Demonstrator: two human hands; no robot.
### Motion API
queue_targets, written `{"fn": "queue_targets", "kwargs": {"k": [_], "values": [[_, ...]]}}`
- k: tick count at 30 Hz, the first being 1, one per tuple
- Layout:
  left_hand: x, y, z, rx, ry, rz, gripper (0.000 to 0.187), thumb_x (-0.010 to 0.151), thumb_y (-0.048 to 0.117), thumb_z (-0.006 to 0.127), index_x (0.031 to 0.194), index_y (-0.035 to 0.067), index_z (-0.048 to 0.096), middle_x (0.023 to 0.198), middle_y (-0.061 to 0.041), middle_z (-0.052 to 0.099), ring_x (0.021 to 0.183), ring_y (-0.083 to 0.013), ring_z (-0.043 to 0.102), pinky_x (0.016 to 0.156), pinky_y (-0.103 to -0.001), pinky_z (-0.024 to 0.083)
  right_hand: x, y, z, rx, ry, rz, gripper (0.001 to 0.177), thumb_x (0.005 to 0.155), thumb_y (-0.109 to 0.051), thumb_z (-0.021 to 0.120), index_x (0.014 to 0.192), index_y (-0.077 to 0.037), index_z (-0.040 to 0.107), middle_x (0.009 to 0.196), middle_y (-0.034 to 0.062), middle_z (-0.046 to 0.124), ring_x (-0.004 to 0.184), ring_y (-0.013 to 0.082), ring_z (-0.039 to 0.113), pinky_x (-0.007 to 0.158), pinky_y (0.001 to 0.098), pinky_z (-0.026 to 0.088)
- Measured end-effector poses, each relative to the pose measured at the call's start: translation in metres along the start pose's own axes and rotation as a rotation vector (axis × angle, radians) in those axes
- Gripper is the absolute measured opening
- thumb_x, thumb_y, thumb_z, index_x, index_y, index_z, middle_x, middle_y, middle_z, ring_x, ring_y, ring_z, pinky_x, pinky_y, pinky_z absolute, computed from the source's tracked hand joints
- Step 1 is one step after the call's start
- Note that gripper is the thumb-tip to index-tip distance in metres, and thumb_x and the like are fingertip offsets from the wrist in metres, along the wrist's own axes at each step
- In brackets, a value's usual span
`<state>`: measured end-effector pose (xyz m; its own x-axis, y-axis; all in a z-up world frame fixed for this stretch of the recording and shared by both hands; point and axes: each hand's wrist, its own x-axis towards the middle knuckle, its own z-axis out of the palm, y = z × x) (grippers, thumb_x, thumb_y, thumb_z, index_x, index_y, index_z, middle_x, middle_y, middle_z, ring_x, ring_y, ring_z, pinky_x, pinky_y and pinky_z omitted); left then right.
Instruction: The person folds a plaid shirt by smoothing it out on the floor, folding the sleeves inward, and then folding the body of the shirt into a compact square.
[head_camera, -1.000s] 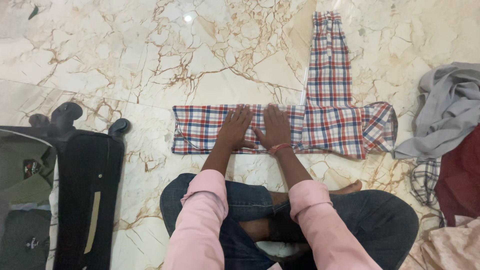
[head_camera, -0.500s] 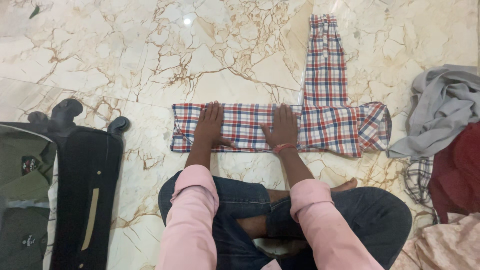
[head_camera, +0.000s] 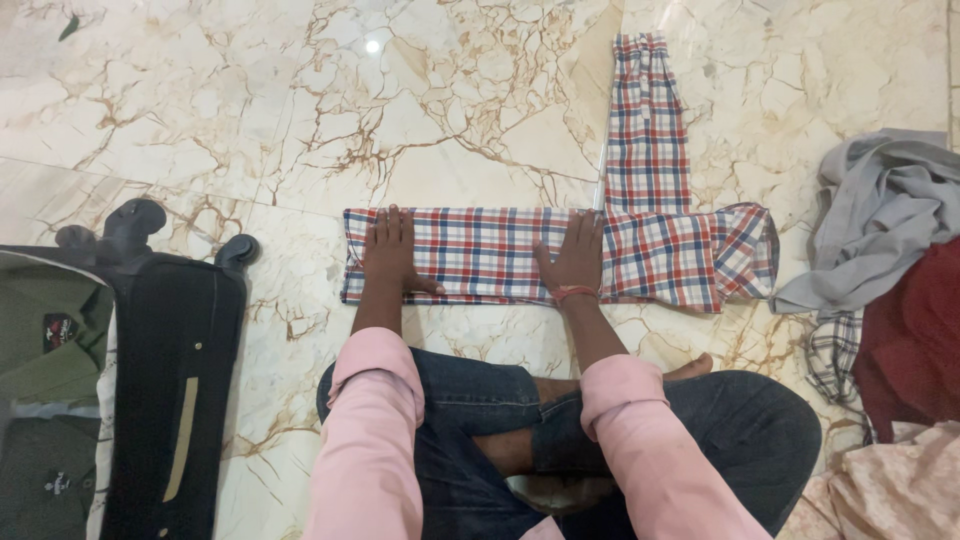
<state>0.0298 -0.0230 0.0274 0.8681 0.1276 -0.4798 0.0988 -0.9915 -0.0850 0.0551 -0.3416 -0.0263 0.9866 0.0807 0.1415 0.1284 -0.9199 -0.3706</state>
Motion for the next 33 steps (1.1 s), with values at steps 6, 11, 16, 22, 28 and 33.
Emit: {"fn": "queue_targets", "kwargs": {"k": [6, 11, 16, 22, 28, 33], "values": [[-0.003, 0.005, -0.008, -0.005, -0.050, -0.071, 0.170, 0.044, 0.080, 0.091, 0.165, 0.012, -0.007, 0.173, -0.017, -0.005, 0.158, -0.0380, -0.005, 0.127, -0.053, 0.010, 0.001, -0.011, -0.016, 0.109, 0.010, 0.161, 0.101, 0.092, -0.059, 0.064, 0.152, 0.014, 0.029, 0.161, 0.0344, 0.025, 0.152, 0.0456, 0.025, 0.124, 0.0466, 0.025], [0.000, 0.010, -0.012, 0.010, -0.109, -0.115, 0.168, 0.046, 0.079, 0.091, 0.165, 0.017, -0.010, 0.174, -0.014, -0.009, 0.159, -0.0396, -0.007, 0.124, -0.062, 0.013, 0.001, -0.023, -0.028, 0.153, -0.038, 0.289, 0.102, 0.090, -0.058, 0.064, 0.157, 0.008, 0.026, 0.163, 0.0324, 0.024, 0.150, 0.0449, 0.028, 0.122, 0.0457, 0.029], [-0.001, 0.008, -0.014, 0.010, -0.114, -0.114, 0.168, 0.048, 0.080, 0.090, 0.166, 0.015, -0.011, 0.174, -0.015, -0.009, 0.158, -0.0408, -0.008, 0.124, -0.062, 0.014, 0.010, -0.015, -0.011, 0.184, -0.029, 0.307, 0.103, 0.088, -0.055, 0.067, 0.157, 0.008, 0.025, 0.163, 0.0339, 0.023, 0.148, 0.0461, 0.029, 0.120, 0.0459, 0.030], [0.003, 0.011, -0.012, 0.025, -0.137, -0.116, 0.170, 0.046, 0.081, 0.090, 0.165, 0.015, -0.012, 0.173, -0.015, -0.011, 0.158, -0.0422, -0.010, 0.123, -0.062, 0.013, 0.051, -0.005, 0.020, 0.000, -0.030, 0.199, 0.087, 0.086, -0.055, 0.068, 0.148, 0.002, 0.044, 0.158, 0.0311, 0.031, 0.148, 0.0459, 0.028, 0.119, 0.0569, 0.025], [0.005, 0.016, -0.015, 0.065, -0.204, -0.165, 0.175, 0.042, 0.081, 0.092, 0.166, 0.017, -0.014, 0.173, -0.016, -0.012, 0.158, -0.0423, -0.008, 0.123, -0.063, 0.014, 0.106, 0.005, 0.020, -0.067, -0.025, 0.212, 0.062, 0.093, -0.055, 0.061, 0.137, -0.010, 0.064, 0.156, 0.0177, 0.044, 0.151, 0.0397, 0.033, 0.125, 0.0650, 0.019], [0.012, 0.024, -0.020, 0.120, -0.262, -0.207, 0.181, 0.038, 0.077, 0.096, 0.164, 0.019, -0.020, 0.173, -0.016, -0.018, 0.157, -0.0438, -0.010, 0.120, -0.066, 0.014, 0.157, 0.040, 0.020, -0.155, -0.006, 0.194, 0.059, 0.091, -0.059, 0.061, 0.137, -0.021, 0.064, 0.158, 0.0249, 0.035, 0.151, 0.0430, 0.024, 0.117, 0.0701, 0.013]]}}
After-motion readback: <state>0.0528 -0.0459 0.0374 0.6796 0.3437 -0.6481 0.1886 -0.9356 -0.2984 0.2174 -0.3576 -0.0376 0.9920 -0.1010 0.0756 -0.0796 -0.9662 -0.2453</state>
